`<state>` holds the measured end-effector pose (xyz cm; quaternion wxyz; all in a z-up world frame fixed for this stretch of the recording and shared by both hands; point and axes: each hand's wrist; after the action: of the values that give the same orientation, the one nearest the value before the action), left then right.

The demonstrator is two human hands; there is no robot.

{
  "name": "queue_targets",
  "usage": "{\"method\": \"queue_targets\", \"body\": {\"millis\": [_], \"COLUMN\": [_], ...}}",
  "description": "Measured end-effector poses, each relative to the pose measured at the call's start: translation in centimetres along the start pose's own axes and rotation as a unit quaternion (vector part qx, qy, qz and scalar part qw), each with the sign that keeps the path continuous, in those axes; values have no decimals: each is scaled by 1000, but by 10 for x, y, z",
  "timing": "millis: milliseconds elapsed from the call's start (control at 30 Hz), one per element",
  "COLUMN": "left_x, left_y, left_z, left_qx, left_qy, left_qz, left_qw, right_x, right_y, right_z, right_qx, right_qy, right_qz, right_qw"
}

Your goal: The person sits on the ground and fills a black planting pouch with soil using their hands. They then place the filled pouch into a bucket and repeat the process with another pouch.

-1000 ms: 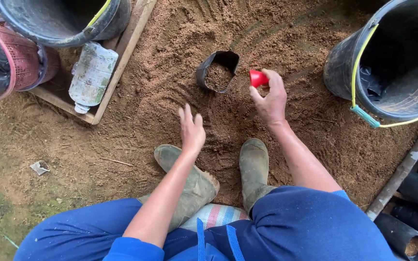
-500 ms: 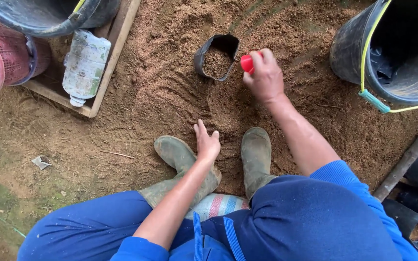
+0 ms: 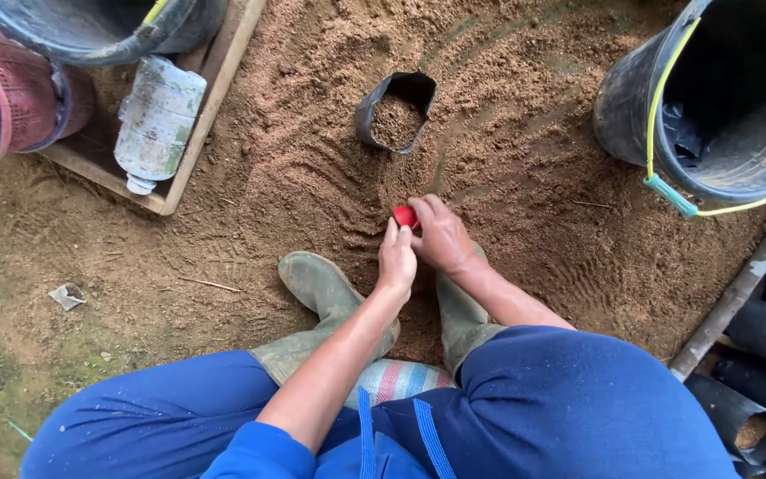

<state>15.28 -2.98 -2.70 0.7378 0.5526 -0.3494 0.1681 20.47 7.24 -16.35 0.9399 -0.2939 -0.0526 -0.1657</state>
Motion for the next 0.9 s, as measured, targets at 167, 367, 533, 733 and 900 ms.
{"method": "queue_targets", "body": {"millis": [167, 367, 533, 733, 900], "left_x": [-16, -10, 9, -15, -73], "left_y": [-34, 4, 54, 86, 75], "left_z": [-4, 1, 19, 24, 21], "left_qx": [59, 24, -19, -42, -121], "left_qy": [-9, -56, 4, 82, 126], "left_qz": [-37, -78, -175, -249, -273], "left_qw": [998, 995, 984, 964, 946], "right_x": [-6, -24, -43, -80, -112], "right_y": [4, -8, -30, -61, -72], "right_z": [6, 70, 145, 187, 151], "right_qx": [-123, -473, -532, -381, -100], "right_qy": [-40, -77, -6, 148, 255], "right_qz": [-118, -332, -263, -53, 139], "right_qw": [985, 813, 805, 911, 952]}}
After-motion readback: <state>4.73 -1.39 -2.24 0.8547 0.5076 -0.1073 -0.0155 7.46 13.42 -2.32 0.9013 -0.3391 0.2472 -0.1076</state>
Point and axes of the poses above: each hand's wrist, its own x-axis away from the middle knuckle, its own z-axis out of the back of the hand, y = z × x, and after that the axes turned 9 degrees about -z, right-handed
